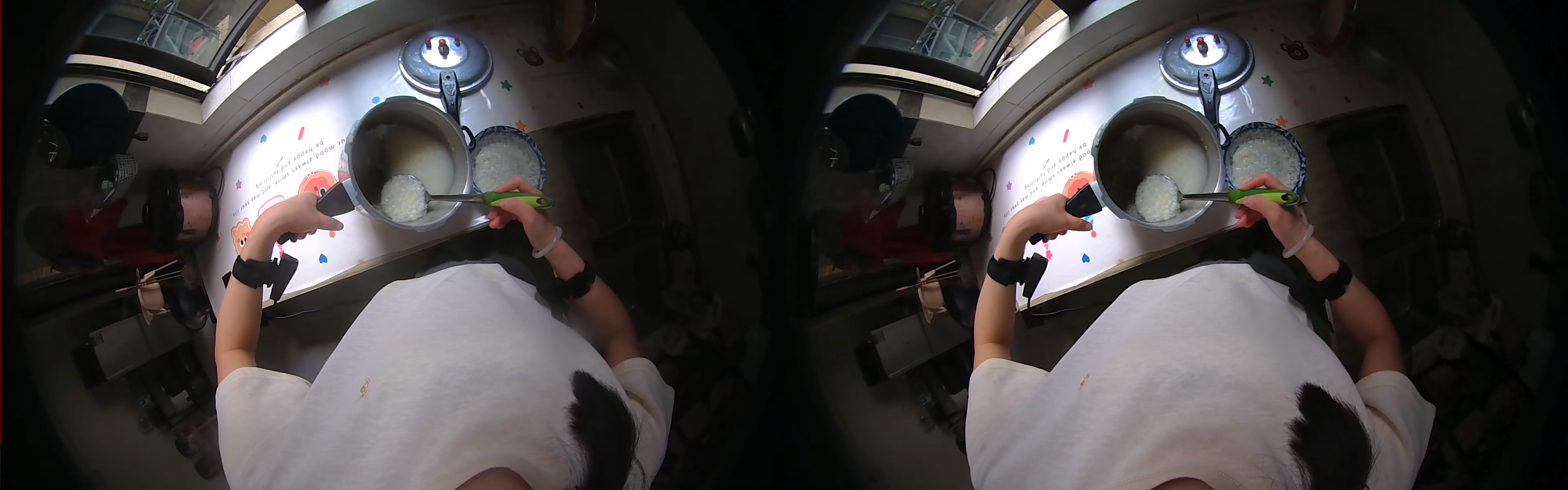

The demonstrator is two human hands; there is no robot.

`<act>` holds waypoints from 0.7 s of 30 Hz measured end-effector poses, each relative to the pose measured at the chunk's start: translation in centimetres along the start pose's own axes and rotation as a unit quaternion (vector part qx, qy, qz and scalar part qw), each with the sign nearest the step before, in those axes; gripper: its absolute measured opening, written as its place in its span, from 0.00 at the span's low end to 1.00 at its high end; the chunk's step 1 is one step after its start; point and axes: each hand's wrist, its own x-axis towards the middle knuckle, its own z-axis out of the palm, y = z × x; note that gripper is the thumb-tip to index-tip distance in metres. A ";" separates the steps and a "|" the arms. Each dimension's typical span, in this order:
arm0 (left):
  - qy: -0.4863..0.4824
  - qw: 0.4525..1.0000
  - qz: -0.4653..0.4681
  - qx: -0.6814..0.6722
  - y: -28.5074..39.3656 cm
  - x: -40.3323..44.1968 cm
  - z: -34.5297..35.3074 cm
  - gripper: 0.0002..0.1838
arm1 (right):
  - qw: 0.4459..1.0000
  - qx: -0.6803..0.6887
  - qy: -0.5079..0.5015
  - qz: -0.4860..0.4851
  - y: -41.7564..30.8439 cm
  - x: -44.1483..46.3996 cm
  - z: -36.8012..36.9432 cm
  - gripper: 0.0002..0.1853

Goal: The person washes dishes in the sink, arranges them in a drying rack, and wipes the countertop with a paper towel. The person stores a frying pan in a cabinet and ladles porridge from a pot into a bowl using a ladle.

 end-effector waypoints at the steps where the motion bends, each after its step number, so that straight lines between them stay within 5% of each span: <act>1: 0.000 1.000 -0.001 0.001 0.0 0.0 0.0 0.20 | 1.000 0.003 0.005 0.003 0.0 0.0 0.0 0.08; 21: 0.011 1.000 0.002 0.022 0.3 -0.1 0.1 0.21 | 1.000 0.004 0.004 -0.007 0.1 -0.6 -0.1 0.08</act>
